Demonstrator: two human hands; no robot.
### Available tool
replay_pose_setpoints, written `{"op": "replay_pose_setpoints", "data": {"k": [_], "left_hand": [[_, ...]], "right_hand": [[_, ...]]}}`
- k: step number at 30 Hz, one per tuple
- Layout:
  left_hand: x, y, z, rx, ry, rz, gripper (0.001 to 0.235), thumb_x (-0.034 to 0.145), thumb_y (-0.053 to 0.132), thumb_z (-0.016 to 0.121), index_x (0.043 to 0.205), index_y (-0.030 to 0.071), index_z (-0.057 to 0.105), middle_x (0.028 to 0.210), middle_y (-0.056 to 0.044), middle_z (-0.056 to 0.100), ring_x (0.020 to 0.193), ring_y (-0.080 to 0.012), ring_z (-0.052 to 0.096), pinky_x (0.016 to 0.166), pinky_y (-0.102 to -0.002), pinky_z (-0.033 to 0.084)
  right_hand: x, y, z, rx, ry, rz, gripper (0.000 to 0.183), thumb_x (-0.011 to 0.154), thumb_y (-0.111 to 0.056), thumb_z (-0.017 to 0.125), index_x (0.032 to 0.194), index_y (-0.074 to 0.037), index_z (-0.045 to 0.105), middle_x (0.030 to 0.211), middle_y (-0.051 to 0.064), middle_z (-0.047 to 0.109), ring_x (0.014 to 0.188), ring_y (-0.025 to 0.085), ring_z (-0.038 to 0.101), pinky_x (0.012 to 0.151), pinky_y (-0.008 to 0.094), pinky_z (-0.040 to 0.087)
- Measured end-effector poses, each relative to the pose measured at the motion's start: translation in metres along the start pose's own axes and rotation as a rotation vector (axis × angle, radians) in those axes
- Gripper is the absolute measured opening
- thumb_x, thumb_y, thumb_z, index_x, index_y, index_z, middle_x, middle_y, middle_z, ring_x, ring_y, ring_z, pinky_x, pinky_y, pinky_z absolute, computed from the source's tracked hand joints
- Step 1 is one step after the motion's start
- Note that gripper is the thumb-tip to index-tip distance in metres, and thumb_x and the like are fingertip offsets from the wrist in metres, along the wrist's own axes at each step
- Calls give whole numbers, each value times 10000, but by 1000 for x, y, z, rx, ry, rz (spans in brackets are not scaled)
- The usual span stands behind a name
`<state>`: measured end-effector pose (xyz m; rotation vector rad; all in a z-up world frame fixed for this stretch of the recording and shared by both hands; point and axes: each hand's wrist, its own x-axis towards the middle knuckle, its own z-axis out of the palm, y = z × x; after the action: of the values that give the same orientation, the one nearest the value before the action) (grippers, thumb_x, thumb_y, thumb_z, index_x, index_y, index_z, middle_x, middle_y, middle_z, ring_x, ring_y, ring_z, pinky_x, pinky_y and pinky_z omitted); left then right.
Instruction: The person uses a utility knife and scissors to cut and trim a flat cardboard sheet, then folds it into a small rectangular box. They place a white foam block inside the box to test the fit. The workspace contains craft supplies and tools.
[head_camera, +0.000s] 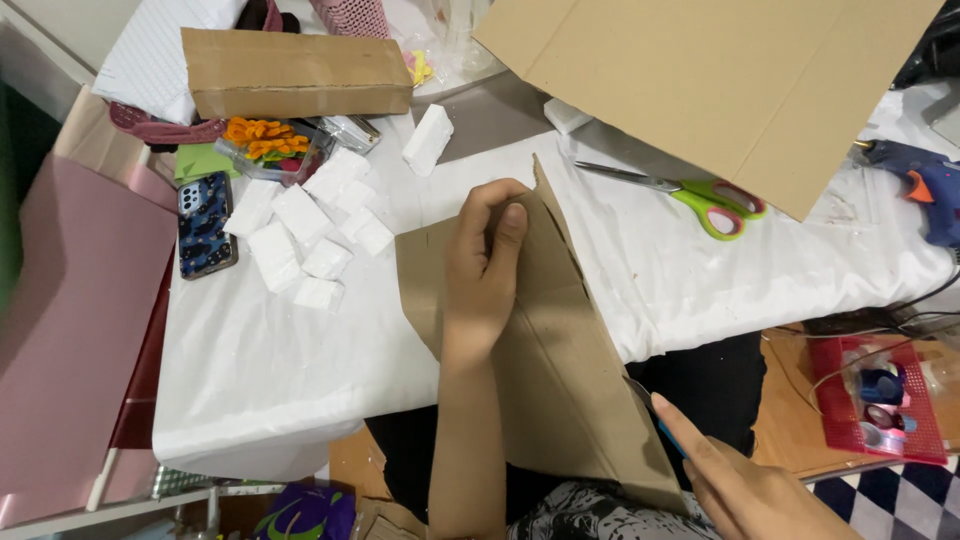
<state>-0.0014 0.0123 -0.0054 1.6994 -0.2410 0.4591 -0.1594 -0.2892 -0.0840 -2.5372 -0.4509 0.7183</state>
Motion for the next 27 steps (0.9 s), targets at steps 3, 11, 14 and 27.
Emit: {"op": "replay_pose_setpoints", "data": {"k": [3,11,14,27], "left_hand": [[-3,-3,-7,11,13,36,261,1084,323,477,1156,115,618,1020,25,616,948,-120,560,880,-256,440],[-2,-8,-1,-127,153,-160,291,1031,434,587,1141,165,610,1067,59,606,997,-36,532,901,-159,384],[1,-10,9,-135,232,-1,202,1131,263,586,1201,74,587,1056,-8,552,963,-75,482,897,-178,379],[-7,-38,37,89,243,283,472,1236,224,573,1539,-80,379,1431,-317,495,1198,-380,510,1006,-461,430]], "right_hand": [[-10,2,3,58,-90,16,912,961,-263,568,1671,-385,9,980,-134,656,722,24,749,726,121,571],[-29,4,-46,625,29,421,814,1007,-316,600,1655,-474,133,1082,-59,728,810,109,608,802,198,455],[17,52,-16,794,649,-90,303,983,-219,636,1254,-98,697,773,26,732,698,109,719,692,258,583],[109,86,-23,1101,656,-82,455,749,-138,906,1130,-119,658,884,4,615,690,74,573,576,218,530]]}}
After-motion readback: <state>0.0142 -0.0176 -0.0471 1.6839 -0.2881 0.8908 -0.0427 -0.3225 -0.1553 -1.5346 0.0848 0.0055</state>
